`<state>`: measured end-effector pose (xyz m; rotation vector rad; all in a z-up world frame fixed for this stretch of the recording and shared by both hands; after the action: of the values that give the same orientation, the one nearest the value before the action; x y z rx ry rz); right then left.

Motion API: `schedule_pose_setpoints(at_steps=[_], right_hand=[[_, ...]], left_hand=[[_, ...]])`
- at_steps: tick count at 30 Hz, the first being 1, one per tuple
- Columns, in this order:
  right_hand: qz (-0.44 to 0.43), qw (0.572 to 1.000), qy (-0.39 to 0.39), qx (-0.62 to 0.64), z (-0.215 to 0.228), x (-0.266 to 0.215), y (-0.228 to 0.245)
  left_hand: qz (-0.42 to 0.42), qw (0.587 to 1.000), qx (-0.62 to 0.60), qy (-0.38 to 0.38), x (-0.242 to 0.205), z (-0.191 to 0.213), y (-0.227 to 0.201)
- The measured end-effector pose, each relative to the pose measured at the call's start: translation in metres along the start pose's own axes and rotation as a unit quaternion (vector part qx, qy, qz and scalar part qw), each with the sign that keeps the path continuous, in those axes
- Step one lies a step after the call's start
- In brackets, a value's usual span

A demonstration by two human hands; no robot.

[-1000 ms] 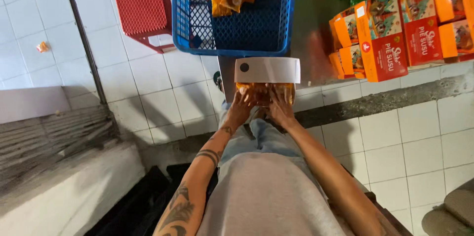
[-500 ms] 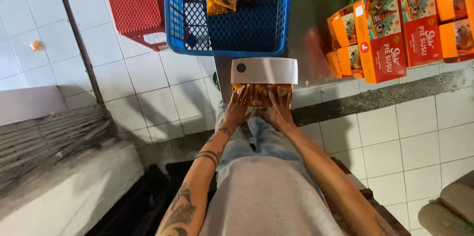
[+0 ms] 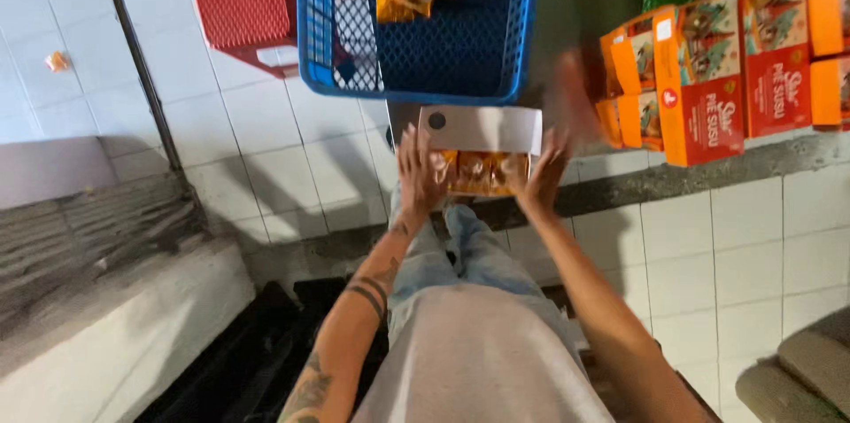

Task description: The person repeatedly picks small orange snack packets from a blue basket and places them into white cardboard boxes. After filling each box with several packets, the person closes the box and sets it aside on a stack of similar boxes.

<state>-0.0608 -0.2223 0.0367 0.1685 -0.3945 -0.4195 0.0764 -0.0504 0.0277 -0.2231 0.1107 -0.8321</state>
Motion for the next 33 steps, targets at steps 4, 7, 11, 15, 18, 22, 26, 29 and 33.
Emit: schedule_pose_setpoints(at_steps=[4, 7, 11, 15, 18, 22, 26, 29, 33], right_hand=[[-0.200, 0.930, 0.181, 0.249, -0.029, 0.033, -0.057], [-0.284, 0.874, 0.307, 0.247, -0.054, 0.027, -0.070], [-0.317, 0.846, 0.361, 0.232, -0.064, 0.008, -0.072], [-0.288, 0.865, 0.327, 0.248, -0.043, 0.004, -0.067], [-0.182, 0.914, 0.298, 0.206, -0.028, 0.012, -0.067], [-0.063, 0.934, 0.308, 0.168, -0.020, 0.041, -0.060], [-0.006, 0.922, 0.353, 0.160, -0.031, 0.036, -0.060], [0.036, 0.911, 0.389, 0.132, -0.031, 0.019, -0.062], [0.106, 0.891, 0.432, 0.090, -0.035, -0.001, -0.060]], left_hand=[[0.126, 0.941, -0.302, 0.086, 0.049, -0.010, 0.042], [0.117, 0.929, -0.334, 0.109, 0.054, -0.013, 0.043], [0.059, 0.949, -0.288, 0.110, 0.038, -0.017, 0.044], [0.072, 0.950, -0.275, 0.131, 0.024, -0.014, 0.060], [-0.017, 0.977, -0.159, 0.144, 0.024, -0.010, 0.060], [-0.038, 0.987, -0.079, 0.137, 0.051, -0.010, 0.064], [-0.035, 0.957, -0.195, 0.213, 0.041, -0.004, 0.063], [-0.116, 0.974, -0.113, 0.159, 0.031, 0.006, 0.049], [-0.181, 0.978, 0.047, 0.090, 0.006, -0.002, 0.048]])
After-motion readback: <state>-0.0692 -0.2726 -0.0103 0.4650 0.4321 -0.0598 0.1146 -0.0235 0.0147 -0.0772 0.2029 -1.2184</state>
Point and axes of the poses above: each hand's wrist, its own x-axis towards the middle knuckle, its own z-axis out of the back of the hand, y = z × x, the point moved 7 cm from there along x, towards the middle knuckle, and after that the axes turned 14 degrees about y, right-handed, at the moved point
